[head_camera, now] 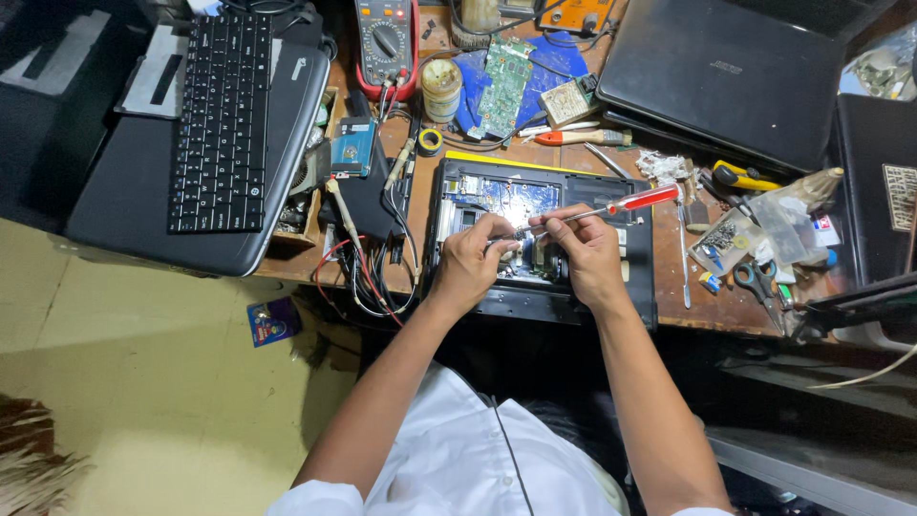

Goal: The person uses a red-handled screwdriver to remove screws from the internal chassis of a disassembled laptop. They repeatedly loosen and tighten screws in the same area while handling the laptop's internal components on a cluttered workbench.

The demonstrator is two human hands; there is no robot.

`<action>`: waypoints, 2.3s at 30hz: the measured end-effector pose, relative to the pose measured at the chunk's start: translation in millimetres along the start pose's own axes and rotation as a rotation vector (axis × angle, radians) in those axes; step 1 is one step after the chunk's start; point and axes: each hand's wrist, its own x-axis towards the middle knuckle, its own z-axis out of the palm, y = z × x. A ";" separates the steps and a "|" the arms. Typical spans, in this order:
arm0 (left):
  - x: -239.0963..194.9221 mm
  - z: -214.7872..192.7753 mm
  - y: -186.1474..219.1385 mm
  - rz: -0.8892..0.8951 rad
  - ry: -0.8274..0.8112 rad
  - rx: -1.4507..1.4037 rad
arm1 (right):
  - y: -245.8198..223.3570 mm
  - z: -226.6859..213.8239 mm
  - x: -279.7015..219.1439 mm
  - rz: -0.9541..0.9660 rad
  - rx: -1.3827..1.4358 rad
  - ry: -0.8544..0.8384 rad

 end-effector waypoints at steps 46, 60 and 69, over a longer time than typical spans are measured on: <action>2.8 -7.9 15.4 -0.083 0.034 -0.155 | 10.2 -9.1 1.2 0.002 0.137 0.055; -1.5 2.0 -4.7 -0.036 0.082 -0.072 | 5.3 -4.0 2.2 0.000 0.087 0.070; 1.6 -1.5 -7.5 -0.141 0.217 -0.054 | -10.8 11.7 17.8 -0.030 -0.002 -0.027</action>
